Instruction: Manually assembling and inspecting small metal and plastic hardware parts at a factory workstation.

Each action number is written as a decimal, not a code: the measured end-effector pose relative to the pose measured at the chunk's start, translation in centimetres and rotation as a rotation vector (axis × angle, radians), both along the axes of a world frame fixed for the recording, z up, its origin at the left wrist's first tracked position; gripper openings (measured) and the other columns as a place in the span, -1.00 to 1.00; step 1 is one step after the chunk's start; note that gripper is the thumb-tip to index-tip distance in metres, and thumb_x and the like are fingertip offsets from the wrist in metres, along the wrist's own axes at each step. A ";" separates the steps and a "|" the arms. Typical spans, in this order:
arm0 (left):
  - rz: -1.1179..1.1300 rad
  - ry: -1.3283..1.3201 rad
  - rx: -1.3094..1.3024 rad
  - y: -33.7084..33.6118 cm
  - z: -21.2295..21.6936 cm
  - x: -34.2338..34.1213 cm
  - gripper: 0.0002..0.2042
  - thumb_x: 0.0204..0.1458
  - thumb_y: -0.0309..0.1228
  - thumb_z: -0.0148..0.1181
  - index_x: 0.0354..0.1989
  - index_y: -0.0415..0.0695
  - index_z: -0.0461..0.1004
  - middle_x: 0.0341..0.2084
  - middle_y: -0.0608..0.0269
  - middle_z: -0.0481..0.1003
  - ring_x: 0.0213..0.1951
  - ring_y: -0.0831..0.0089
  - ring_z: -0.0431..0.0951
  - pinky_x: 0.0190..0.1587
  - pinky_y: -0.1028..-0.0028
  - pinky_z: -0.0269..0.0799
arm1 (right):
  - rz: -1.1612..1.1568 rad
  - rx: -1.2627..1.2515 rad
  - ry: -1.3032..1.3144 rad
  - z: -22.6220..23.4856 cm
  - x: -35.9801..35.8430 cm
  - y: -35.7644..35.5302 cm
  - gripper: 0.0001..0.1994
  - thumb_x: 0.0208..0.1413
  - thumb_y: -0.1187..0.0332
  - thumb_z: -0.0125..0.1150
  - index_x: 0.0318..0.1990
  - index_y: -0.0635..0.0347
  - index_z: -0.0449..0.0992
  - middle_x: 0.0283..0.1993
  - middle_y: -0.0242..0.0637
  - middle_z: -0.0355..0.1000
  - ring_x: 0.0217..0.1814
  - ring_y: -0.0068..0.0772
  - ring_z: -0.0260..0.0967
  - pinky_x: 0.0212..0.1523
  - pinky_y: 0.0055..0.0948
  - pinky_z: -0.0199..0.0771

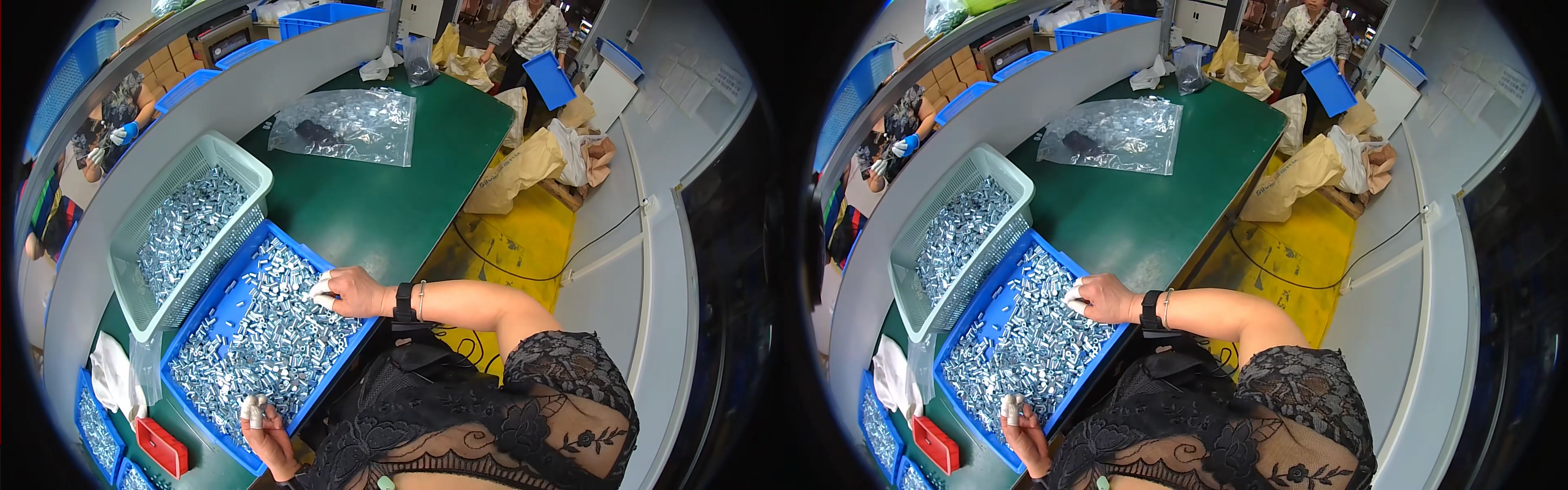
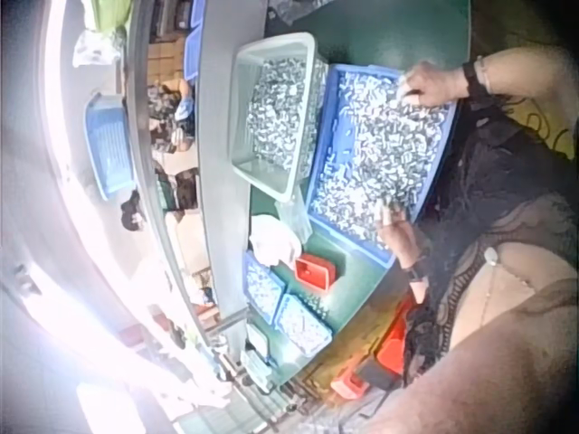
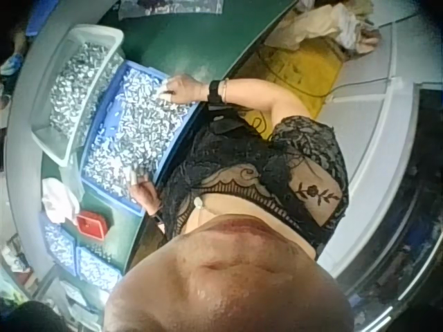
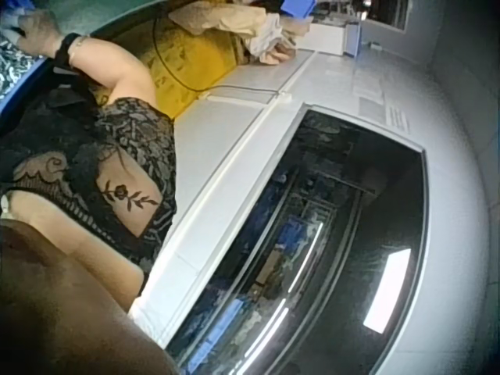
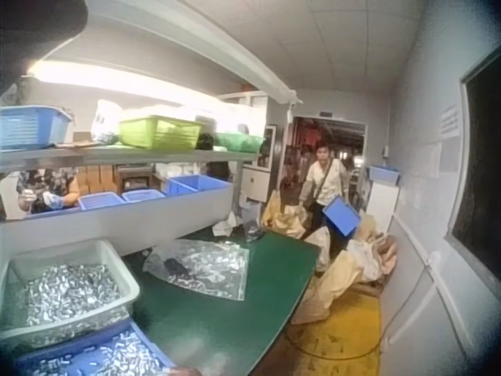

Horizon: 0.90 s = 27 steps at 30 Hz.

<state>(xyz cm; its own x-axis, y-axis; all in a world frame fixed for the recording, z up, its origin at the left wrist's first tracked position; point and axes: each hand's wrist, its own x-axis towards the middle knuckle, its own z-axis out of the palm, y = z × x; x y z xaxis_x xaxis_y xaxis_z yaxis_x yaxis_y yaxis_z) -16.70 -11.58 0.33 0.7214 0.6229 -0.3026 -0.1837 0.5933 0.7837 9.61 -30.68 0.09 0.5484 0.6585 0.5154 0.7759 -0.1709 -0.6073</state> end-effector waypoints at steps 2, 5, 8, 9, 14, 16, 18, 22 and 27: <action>-0.003 -0.004 0.002 0.0 0.0 -0.1 -0.75 0.06 -0.48 0.02 -0.07 -0.21 0.33 -0.29 0.21 0.46 -0.45 0.59 0.35 -0.57 0.71 0.18 | 0.000 -0.008 0.000 0.0 -0.1 0.0 -0.91 -0.10 0.40 0.19 -0.37 0.08 0.53 -0.45 -0.31 0.43 -0.46 -0.26 0.37 -0.47 -0.36 0.38; -0.011 -0.013 0.009 -0.1 0.1 0.1 -0.75 0.06 -0.48 0.02 -0.07 -0.21 0.33 -0.29 0.21 0.46 -0.45 0.59 0.36 -0.57 0.71 0.19 | -0.010 -0.020 0.009 0.1 0.0 -0.1 -0.92 -0.09 0.39 0.18 -0.39 0.08 0.54 -0.48 -0.30 0.42 -0.46 -0.25 0.37 -0.46 -0.34 0.37; 0.024 -0.008 0.017 -0.4 0.2 0.5 -0.77 0.02 -0.49 0.07 -0.12 -0.21 0.39 -0.32 0.21 0.49 -0.50 0.63 0.35 -0.60 0.73 0.14 | -0.028 -0.036 0.028 0.0 0.0 -0.1 -0.93 -0.07 0.36 0.16 -0.41 0.06 0.54 -0.53 -0.28 0.39 -0.46 -0.22 0.36 -0.44 -0.31 0.37; 0.025 -0.010 0.019 -0.4 0.2 0.4 -0.77 0.02 -0.49 0.07 -0.12 -0.21 0.39 -0.32 0.21 0.49 -0.50 0.63 0.35 -0.60 0.73 0.14 | -0.023 -0.026 0.023 0.0 0.0 0.0 -0.92 -0.07 0.36 0.16 -0.41 0.06 0.54 -0.53 -0.28 0.39 -0.46 -0.22 0.36 -0.45 -0.31 0.36; 0.023 -0.015 0.012 -0.2 0.1 0.4 -0.77 0.02 -0.50 0.07 -0.12 -0.22 0.39 -0.33 0.21 0.49 -0.51 0.62 0.34 -0.60 0.72 0.14 | -0.026 -0.030 0.011 0.2 0.2 0.0 -0.92 -0.07 0.36 0.16 -0.41 0.05 0.54 -0.53 -0.29 0.38 -0.47 -0.23 0.36 -0.45 -0.32 0.36; 0.013 -0.029 0.021 -0.2 0.1 0.5 -0.77 0.02 -0.50 0.06 -0.12 -0.22 0.39 -0.33 0.21 0.49 -0.50 0.62 0.35 -0.60 0.71 0.15 | -0.033 -0.040 0.010 0.2 0.2 0.0 -0.93 -0.07 0.36 0.16 -0.41 0.05 0.54 -0.53 -0.30 0.39 -0.47 -0.24 0.36 -0.45 -0.32 0.36; 0.013 -0.025 0.022 -0.3 0.2 0.5 -0.77 0.01 -0.50 0.07 -0.13 -0.22 0.39 -0.33 0.21 0.49 -0.51 0.62 0.35 -0.60 0.71 0.15 | -0.020 -0.014 0.021 0.3 0.0 0.0 -0.93 -0.07 0.36 0.16 -0.41 0.05 0.54 -0.53 -0.30 0.39 -0.46 -0.24 0.36 -0.44 -0.33 0.37; 0.016 -0.021 0.019 -0.2 -0.1 0.3 -0.77 0.01 -0.50 0.07 -0.13 -0.21 0.39 -0.33 0.21 0.49 -0.51 0.63 0.34 -0.60 0.71 0.15 | -0.010 0.013 -0.006 0.1 0.0 -0.1 -0.93 -0.10 0.39 0.18 -0.40 0.07 0.54 -0.51 -0.33 0.40 -0.48 -0.27 0.36 -0.47 -0.36 0.36; 0.016 -0.031 0.018 -0.2 -0.1 0.2 -0.77 0.01 -0.49 0.08 -0.13 -0.21 0.39 -0.33 0.21 0.49 -0.51 0.63 0.34 -0.60 0.72 0.15 | -0.007 0.009 -0.019 0.1 -0.1 -0.1 -0.92 -0.10 0.41 0.20 -0.39 0.08 0.54 -0.51 -0.34 0.40 -0.49 -0.28 0.35 -0.49 -0.37 0.35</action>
<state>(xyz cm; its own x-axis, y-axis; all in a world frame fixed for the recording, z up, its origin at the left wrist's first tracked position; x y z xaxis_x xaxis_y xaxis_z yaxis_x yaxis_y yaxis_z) -16.52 -11.80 0.26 0.7199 0.6399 -0.2689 -0.2176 0.5759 0.7881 9.52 -30.74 0.17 0.5432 0.6503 0.5311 0.7859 -0.1711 -0.5942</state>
